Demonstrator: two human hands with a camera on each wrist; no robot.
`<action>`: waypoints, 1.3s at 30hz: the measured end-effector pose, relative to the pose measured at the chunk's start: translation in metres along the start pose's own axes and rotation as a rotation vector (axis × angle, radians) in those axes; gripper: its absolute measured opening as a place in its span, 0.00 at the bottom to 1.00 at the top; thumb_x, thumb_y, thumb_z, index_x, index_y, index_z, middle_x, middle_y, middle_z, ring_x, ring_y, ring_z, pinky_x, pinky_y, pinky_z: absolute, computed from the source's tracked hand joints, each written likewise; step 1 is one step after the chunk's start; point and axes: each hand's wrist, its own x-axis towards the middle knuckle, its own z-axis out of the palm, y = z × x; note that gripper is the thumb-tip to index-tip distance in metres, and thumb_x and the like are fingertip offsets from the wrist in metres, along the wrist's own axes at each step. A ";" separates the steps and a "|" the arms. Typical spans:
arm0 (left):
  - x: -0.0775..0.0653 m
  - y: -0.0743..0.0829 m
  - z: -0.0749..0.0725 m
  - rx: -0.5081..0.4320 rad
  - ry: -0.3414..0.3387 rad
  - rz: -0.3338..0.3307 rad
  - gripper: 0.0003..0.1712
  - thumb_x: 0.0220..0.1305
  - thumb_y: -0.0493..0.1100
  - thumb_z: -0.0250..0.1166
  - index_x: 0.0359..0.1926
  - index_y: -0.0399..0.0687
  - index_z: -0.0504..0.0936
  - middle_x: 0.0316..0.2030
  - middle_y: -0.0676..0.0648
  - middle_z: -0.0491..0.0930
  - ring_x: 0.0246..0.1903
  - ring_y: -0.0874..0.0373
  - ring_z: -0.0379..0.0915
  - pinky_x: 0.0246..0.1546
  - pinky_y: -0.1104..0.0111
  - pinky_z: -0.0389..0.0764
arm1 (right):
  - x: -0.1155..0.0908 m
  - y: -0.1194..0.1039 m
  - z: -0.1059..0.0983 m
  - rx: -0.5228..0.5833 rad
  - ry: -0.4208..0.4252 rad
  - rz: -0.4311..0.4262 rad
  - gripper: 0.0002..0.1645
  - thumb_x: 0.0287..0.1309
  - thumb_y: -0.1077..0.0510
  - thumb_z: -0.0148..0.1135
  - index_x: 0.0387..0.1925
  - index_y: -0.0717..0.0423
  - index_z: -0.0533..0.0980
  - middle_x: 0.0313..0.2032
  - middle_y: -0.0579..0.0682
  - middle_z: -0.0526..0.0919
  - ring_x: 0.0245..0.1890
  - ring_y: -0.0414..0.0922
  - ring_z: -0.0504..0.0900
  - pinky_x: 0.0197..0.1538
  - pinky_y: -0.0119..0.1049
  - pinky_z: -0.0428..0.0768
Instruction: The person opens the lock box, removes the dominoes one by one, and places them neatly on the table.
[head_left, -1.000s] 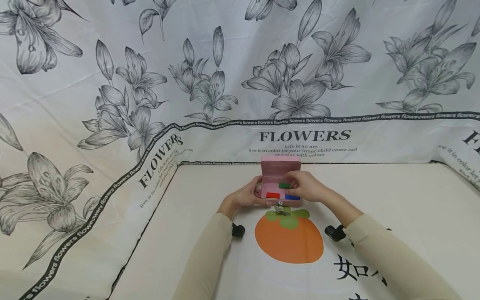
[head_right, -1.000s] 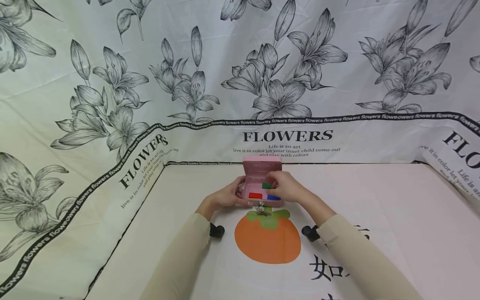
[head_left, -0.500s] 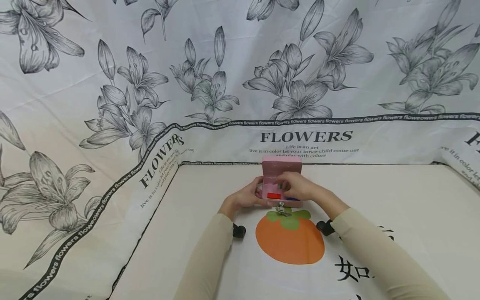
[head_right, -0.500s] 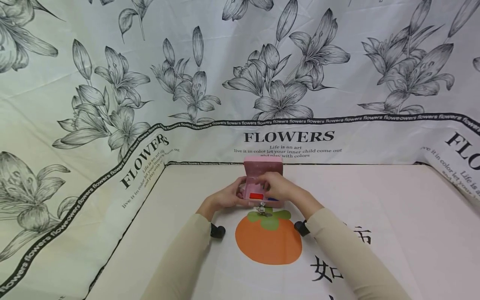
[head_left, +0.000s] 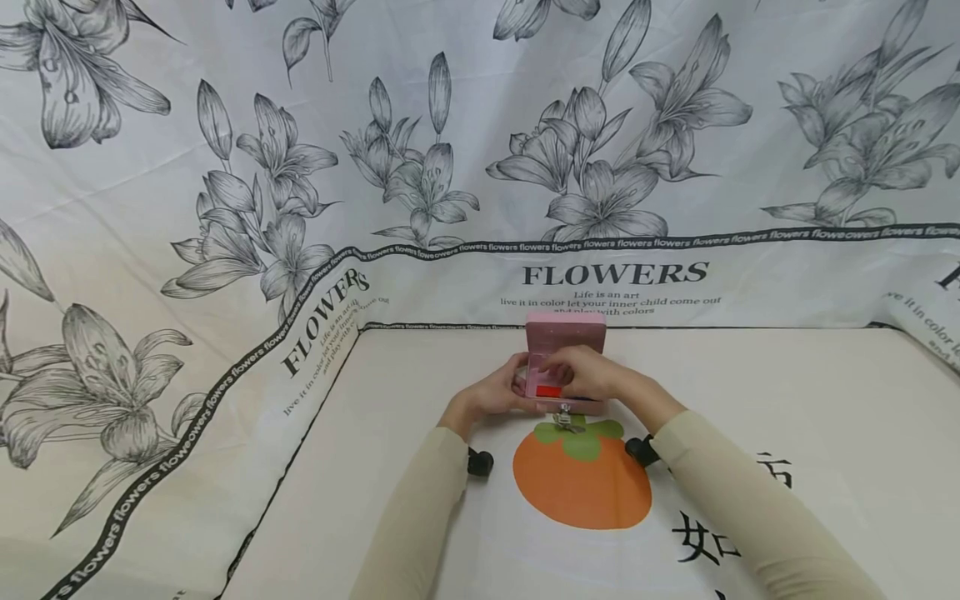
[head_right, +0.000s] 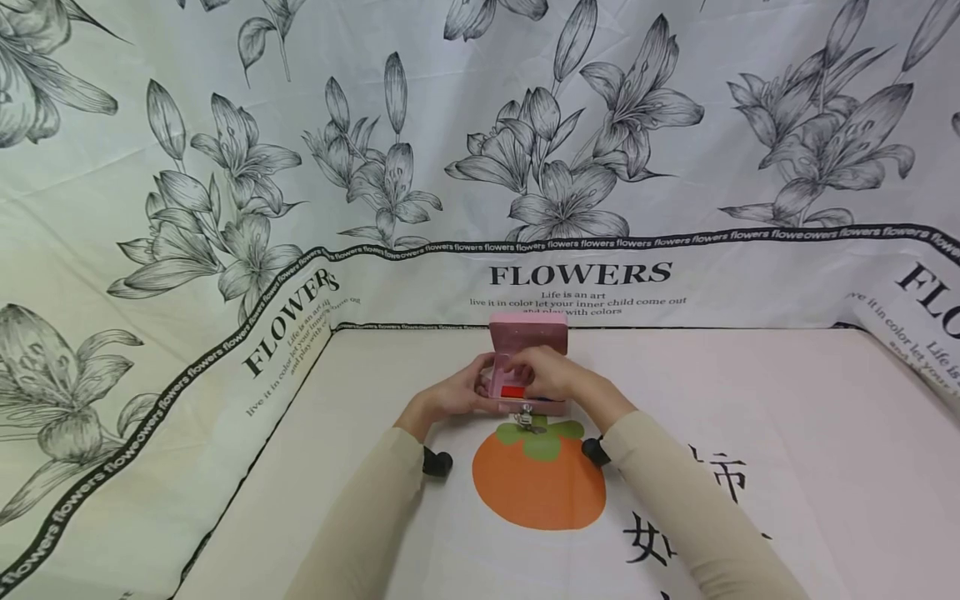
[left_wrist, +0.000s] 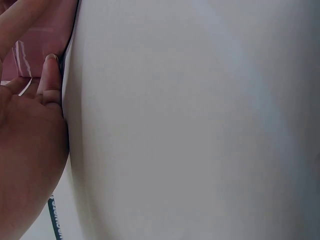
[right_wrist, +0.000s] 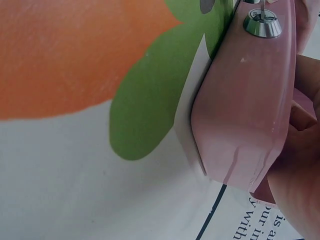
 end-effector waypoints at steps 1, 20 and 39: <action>0.000 0.000 0.000 0.003 -0.001 -0.001 0.58 0.56 0.39 0.79 0.79 0.54 0.51 0.49 0.44 0.75 0.46 0.55 0.71 0.53 0.65 0.72 | 0.001 0.000 0.000 -0.006 -0.003 -0.005 0.27 0.51 0.76 0.69 0.55 0.70 0.79 0.46 0.63 0.85 0.44 0.58 0.85 0.48 0.50 0.84; 0.001 0.001 0.000 -0.001 -0.005 0.001 0.59 0.55 0.40 0.80 0.79 0.54 0.51 0.53 0.44 0.76 0.50 0.55 0.72 0.58 0.63 0.72 | 0.006 0.007 0.001 -0.030 -0.001 0.046 0.27 0.52 0.66 0.75 0.55 0.69 0.79 0.37 0.55 0.86 0.36 0.44 0.82 0.43 0.38 0.81; 0.000 -0.001 -0.001 0.023 -0.004 0.007 0.57 0.56 0.40 0.79 0.78 0.54 0.52 0.51 0.45 0.75 0.49 0.55 0.71 0.55 0.65 0.73 | 0.012 0.005 0.007 -0.043 -0.029 0.060 0.28 0.55 0.64 0.76 0.56 0.69 0.79 0.36 0.53 0.85 0.31 0.40 0.78 0.37 0.35 0.78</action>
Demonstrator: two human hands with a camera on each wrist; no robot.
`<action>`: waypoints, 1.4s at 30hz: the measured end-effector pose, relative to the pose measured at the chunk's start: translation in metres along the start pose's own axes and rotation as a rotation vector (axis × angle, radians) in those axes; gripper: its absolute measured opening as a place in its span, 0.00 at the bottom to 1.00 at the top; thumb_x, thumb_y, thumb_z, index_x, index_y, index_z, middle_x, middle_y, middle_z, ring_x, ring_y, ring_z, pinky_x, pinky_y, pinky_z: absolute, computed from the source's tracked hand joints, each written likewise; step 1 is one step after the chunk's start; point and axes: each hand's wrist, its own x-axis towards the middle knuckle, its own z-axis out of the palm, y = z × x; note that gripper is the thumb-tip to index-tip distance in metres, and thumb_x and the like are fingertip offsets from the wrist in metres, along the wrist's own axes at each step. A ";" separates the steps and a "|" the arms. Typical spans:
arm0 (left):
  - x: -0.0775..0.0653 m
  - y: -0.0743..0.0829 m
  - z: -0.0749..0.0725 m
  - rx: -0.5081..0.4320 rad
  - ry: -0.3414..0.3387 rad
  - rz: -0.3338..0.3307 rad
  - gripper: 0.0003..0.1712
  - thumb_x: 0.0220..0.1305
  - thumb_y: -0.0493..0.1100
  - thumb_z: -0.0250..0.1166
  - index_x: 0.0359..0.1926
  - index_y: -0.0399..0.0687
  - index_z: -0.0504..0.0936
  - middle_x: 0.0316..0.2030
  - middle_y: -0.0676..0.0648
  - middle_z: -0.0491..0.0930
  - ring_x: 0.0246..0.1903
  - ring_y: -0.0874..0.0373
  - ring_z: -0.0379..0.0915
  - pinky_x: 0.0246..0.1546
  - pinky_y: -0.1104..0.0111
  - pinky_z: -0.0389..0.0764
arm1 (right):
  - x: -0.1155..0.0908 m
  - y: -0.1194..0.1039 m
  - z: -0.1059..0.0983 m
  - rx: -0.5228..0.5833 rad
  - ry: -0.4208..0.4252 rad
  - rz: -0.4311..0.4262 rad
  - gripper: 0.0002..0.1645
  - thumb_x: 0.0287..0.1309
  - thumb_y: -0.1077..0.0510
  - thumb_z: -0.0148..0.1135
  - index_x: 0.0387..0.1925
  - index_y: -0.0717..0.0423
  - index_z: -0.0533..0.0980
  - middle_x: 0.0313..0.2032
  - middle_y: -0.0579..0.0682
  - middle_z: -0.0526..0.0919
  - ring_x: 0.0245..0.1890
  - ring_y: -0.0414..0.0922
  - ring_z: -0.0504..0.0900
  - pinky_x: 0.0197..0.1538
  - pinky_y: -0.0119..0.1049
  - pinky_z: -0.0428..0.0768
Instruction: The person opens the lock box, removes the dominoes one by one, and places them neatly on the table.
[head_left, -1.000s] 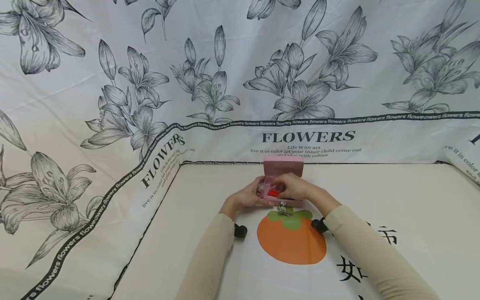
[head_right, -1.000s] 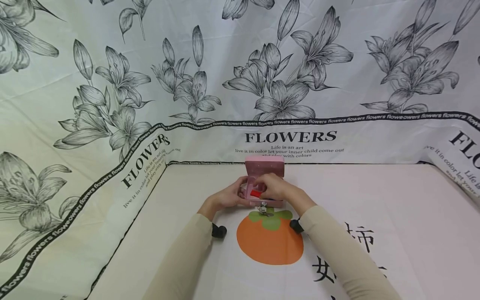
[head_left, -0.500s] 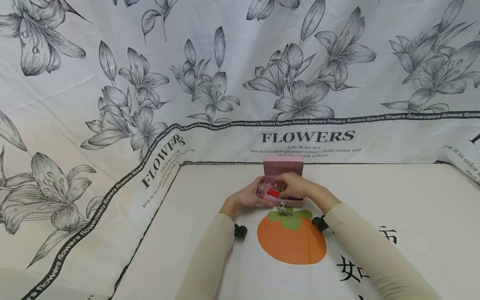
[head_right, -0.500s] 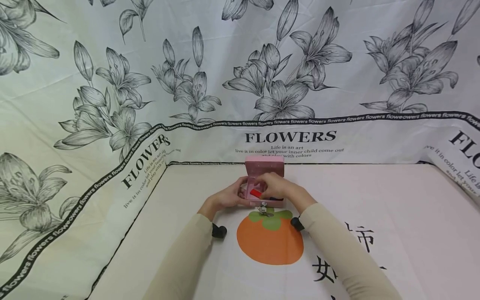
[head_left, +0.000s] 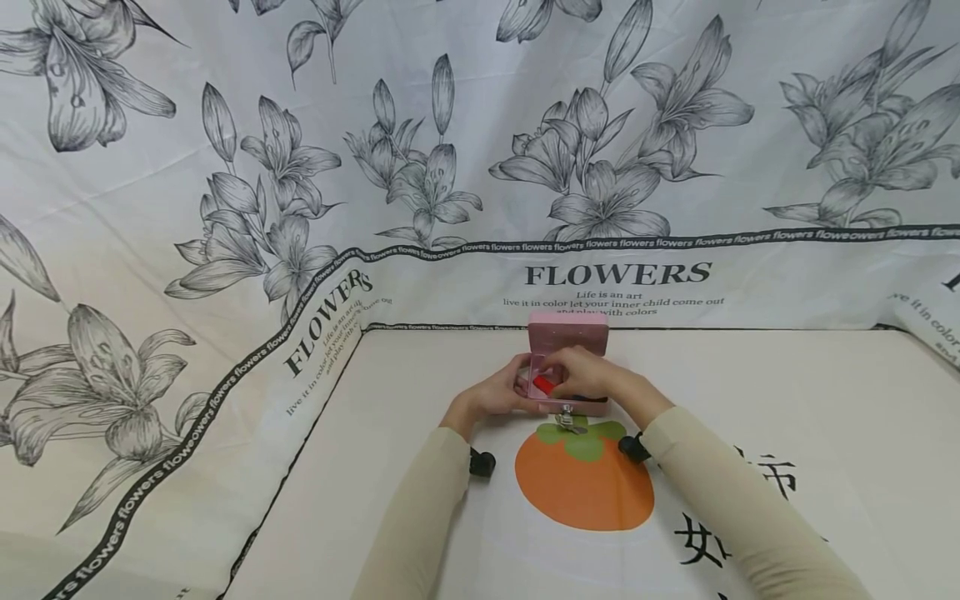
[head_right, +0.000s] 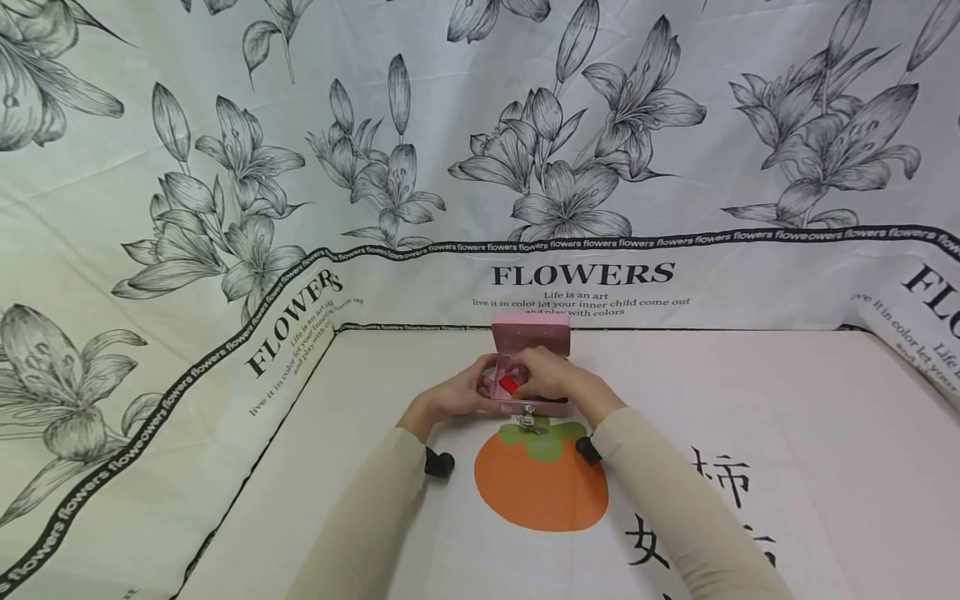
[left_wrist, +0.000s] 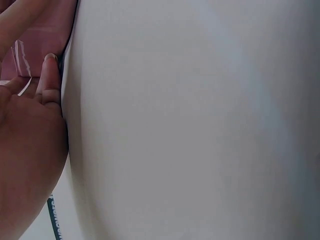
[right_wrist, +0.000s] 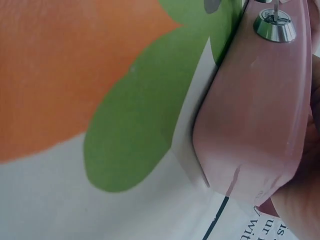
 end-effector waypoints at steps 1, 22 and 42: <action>0.000 0.000 0.000 0.000 0.001 0.000 0.57 0.56 0.40 0.79 0.78 0.55 0.53 0.52 0.46 0.74 0.50 0.55 0.71 0.57 0.65 0.72 | 0.001 0.000 0.001 -0.004 0.002 0.004 0.27 0.55 0.64 0.76 0.56 0.68 0.79 0.36 0.53 0.85 0.32 0.40 0.78 0.38 0.35 0.78; -0.001 0.000 0.003 0.028 0.029 0.009 0.57 0.55 0.40 0.80 0.78 0.56 0.54 0.70 0.48 0.65 0.64 0.55 0.61 0.71 0.57 0.59 | 0.004 -0.001 0.006 -0.018 -0.007 0.016 0.21 0.57 0.65 0.71 0.52 0.67 0.82 0.28 0.46 0.81 0.28 0.39 0.75 0.34 0.35 0.74; -0.001 0.001 0.000 0.005 0.024 -0.002 0.59 0.54 0.38 0.80 0.79 0.55 0.53 0.64 0.45 0.70 0.55 0.56 0.67 0.62 0.62 0.68 | -0.005 -0.008 0.001 0.023 0.123 -0.005 0.23 0.61 0.61 0.72 0.56 0.64 0.79 0.40 0.52 0.86 0.36 0.44 0.80 0.43 0.41 0.79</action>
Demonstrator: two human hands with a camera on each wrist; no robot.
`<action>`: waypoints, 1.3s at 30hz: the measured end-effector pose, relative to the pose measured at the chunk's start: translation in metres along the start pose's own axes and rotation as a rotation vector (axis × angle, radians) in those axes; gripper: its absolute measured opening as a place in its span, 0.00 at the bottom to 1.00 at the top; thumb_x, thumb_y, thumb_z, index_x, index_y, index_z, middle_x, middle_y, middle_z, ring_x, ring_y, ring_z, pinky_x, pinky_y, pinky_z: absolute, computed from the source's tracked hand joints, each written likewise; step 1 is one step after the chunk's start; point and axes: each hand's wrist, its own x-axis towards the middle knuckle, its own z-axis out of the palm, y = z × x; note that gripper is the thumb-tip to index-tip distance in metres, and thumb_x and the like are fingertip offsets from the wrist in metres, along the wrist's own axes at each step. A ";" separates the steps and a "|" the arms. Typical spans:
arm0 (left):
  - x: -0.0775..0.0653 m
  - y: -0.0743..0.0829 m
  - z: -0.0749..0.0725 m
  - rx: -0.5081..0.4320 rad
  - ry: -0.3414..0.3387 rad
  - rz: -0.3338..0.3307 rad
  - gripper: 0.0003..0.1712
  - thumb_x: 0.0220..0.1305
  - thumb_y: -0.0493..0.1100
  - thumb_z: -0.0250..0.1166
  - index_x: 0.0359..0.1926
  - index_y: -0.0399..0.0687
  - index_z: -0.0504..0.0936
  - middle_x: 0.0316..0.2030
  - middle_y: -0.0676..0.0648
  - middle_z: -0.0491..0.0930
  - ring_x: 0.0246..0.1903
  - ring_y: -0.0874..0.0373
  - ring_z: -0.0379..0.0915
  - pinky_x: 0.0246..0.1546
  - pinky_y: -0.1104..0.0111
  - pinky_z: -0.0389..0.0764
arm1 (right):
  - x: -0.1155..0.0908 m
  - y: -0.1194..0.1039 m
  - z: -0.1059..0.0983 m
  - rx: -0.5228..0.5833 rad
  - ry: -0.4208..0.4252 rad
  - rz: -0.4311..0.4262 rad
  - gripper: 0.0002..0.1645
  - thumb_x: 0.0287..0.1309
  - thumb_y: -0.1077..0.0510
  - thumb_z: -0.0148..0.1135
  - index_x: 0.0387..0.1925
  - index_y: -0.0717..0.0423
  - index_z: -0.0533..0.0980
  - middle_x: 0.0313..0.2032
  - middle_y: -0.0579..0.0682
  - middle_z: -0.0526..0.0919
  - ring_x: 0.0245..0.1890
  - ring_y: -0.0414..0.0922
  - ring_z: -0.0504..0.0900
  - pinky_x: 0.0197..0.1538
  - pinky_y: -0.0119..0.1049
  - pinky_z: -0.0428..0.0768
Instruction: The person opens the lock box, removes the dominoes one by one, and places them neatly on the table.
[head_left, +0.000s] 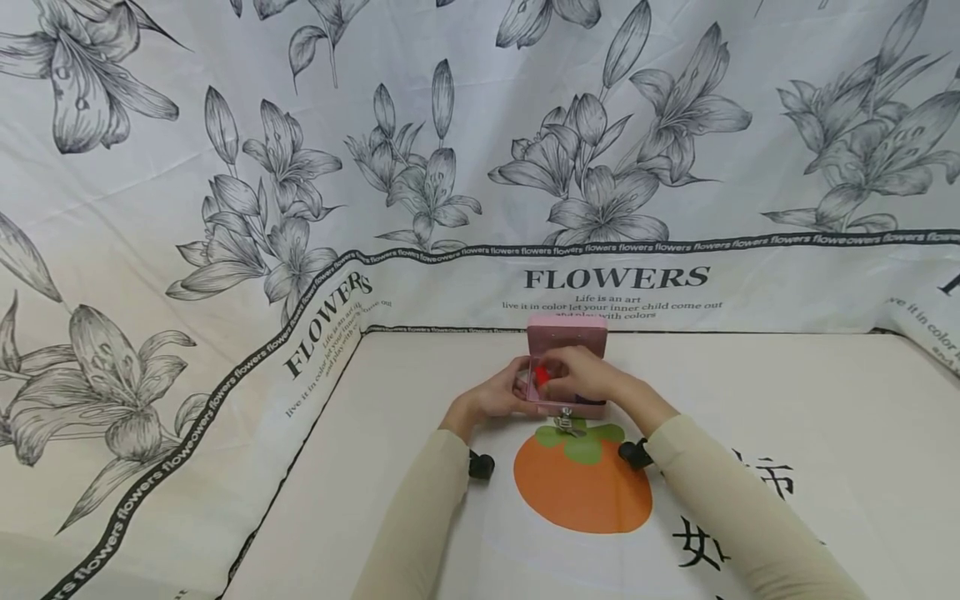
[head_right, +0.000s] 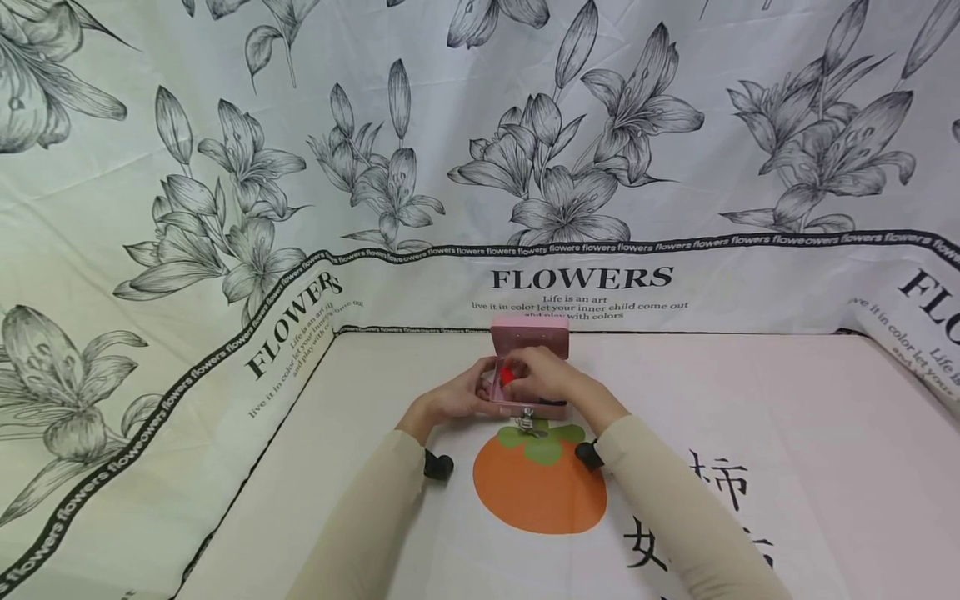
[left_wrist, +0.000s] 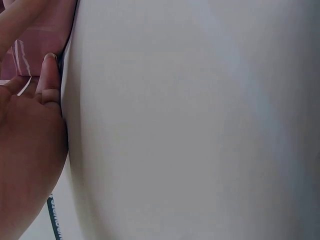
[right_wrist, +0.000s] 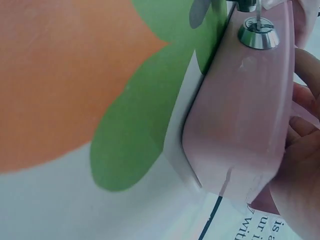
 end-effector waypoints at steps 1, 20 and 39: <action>-0.001 0.001 0.000 -0.005 -0.005 0.000 0.59 0.55 0.38 0.80 0.79 0.55 0.53 0.61 0.44 0.72 0.53 0.56 0.69 0.59 0.63 0.69 | -0.001 -0.001 -0.001 0.003 0.005 0.003 0.24 0.61 0.62 0.72 0.57 0.65 0.79 0.41 0.53 0.86 0.37 0.44 0.81 0.44 0.42 0.80; 0.000 0.000 0.001 -0.049 -0.027 0.004 0.58 0.56 0.34 0.78 0.79 0.51 0.51 0.50 0.37 0.77 0.43 0.56 0.74 0.50 0.67 0.75 | -0.020 0.001 -0.018 0.083 0.066 0.051 0.23 0.61 0.65 0.70 0.57 0.68 0.77 0.42 0.58 0.86 0.41 0.50 0.84 0.48 0.46 0.83; 0.001 0.000 0.001 -0.045 -0.015 0.000 0.59 0.56 0.35 0.78 0.80 0.52 0.51 0.47 0.43 0.78 0.44 0.54 0.75 0.53 0.64 0.76 | -0.044 0.002 -0.036 0.060 0.142 0.100 0.25 0.61 0.62 0.72 0.57 0.70 0.77 0.42 0.58 0.85 0.40 0.50 0.84 0.44 0.42 0.83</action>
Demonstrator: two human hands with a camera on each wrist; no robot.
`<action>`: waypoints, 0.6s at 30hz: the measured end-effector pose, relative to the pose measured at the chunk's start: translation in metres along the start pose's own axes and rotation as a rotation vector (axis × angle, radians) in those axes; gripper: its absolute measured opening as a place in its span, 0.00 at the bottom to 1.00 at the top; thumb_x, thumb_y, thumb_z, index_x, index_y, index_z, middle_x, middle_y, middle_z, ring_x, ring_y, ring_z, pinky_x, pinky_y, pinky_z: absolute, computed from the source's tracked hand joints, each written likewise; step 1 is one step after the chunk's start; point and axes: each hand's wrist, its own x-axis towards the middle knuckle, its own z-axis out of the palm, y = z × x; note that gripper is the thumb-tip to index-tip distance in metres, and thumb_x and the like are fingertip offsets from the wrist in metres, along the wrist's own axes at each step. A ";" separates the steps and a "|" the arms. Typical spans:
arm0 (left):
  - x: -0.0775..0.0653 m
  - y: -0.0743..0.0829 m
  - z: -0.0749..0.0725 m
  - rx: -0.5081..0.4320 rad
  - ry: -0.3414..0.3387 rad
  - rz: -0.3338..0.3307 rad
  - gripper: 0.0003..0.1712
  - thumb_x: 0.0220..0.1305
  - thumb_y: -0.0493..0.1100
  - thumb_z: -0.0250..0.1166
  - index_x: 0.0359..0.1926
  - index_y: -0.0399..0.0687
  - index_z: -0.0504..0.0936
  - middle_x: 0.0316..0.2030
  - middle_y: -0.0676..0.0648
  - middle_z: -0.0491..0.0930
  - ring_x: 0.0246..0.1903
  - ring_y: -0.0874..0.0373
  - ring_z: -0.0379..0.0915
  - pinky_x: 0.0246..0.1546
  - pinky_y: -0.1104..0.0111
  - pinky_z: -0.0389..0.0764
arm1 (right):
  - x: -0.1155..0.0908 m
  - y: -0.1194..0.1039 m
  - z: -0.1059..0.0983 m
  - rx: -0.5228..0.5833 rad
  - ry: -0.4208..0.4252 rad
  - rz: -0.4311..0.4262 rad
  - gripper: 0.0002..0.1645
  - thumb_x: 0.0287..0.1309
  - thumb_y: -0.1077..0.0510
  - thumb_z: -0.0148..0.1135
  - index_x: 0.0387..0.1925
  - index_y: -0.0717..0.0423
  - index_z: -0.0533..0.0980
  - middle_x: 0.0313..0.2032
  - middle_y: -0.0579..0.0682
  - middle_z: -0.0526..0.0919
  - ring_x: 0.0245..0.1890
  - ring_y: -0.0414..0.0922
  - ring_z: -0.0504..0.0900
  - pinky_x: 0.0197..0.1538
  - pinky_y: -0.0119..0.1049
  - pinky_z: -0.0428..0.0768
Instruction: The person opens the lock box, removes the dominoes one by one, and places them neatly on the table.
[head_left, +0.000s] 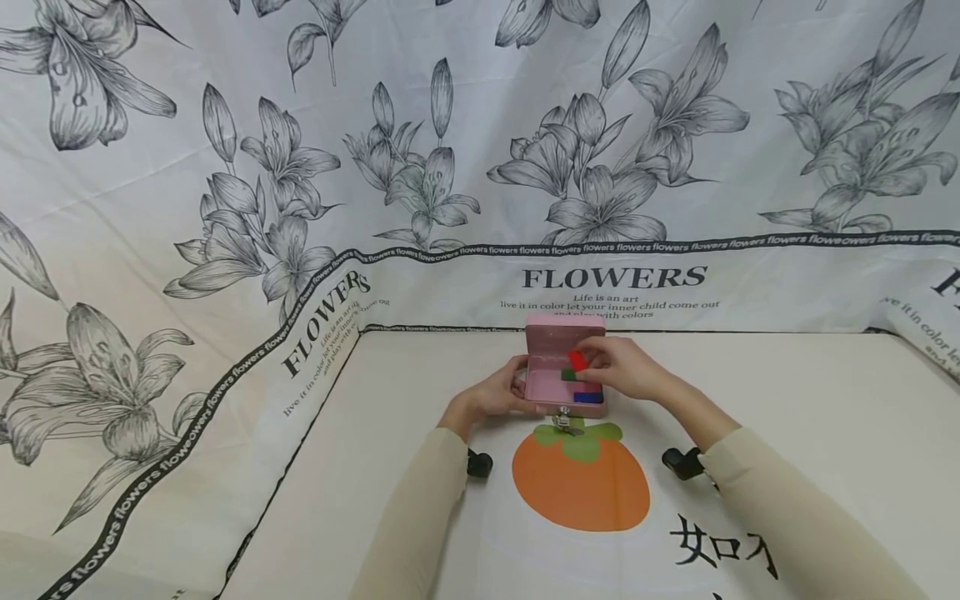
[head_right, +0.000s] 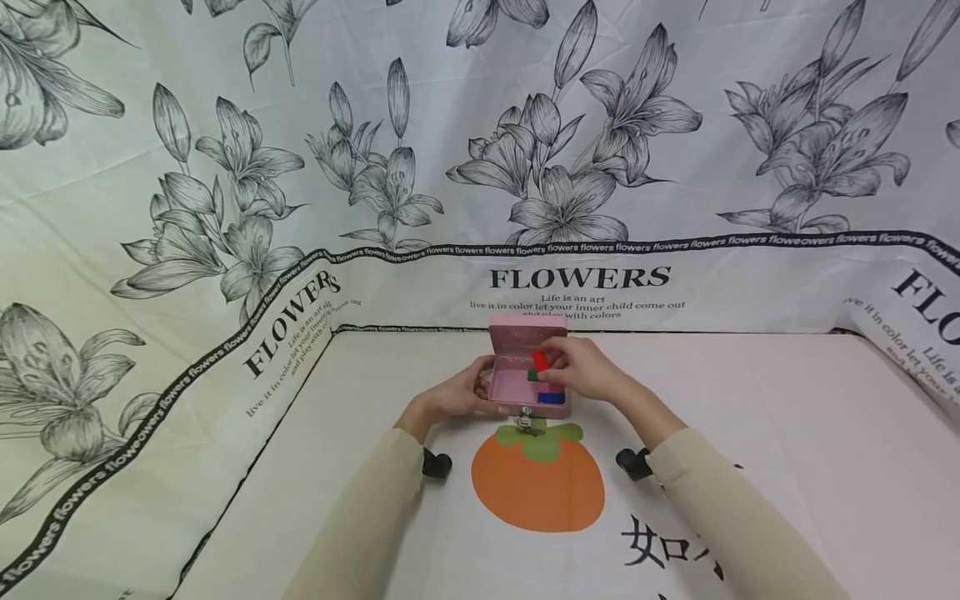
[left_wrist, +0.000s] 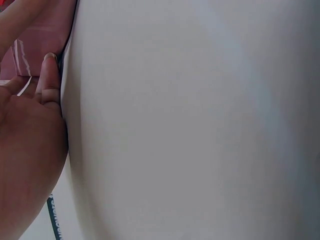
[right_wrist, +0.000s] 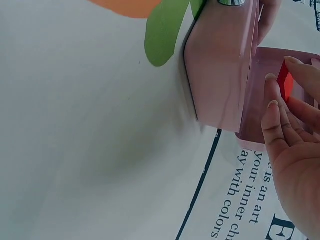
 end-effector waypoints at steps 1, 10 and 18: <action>0.000 0.000 0.000 0.003 0.002 0.001 0.59 0.56 0.35 0.78 0.80 0.52 0.51 0.47 0.43 0.78 0.44 0.54 0.75 0.53 0.64 0.75 | -0.001 0.001 -0.001 -0.004 0.000 -0.001 0.25 0.61 0.62 0.71 0.57 0.70 0.77 0.42 0.58 0.85 0.40 0.49 0.84 0.44 0.42 0.83; -0.001 0.000 0.001 0.005 0.004 -0.001 0.59 0.56 0.37 0.79 0.80 0.53 0.51 0.47 0.42 0.79 0.44 0.53 0.75 0.57 0.61 0.74 | -0.012 0.005 -0.007 -0.031 0.004 0.010 0.26 0.60 0.62 0.73 0.57 0.70 0.77 0.41 0.55 0.85 0.39 0.47 0.83 0.45 0.43 0.81; 0.000 0.000 0.001 0.003 0.012 -0.005 0.59 0.55 0.37 0.79 0.79 0.54 0.52 0.45 0.45 0.79 0.43 0.54 0.75 0.56 0.62 0.74 | -0.018 0.011 -0.013 -0.059 0.006 0.044 0.24 0.60 0.61 0.72 0.56 0.68 0.78 0.41 0.55 0.86 0.39 0.47 0.83 0.44 0.40 0.81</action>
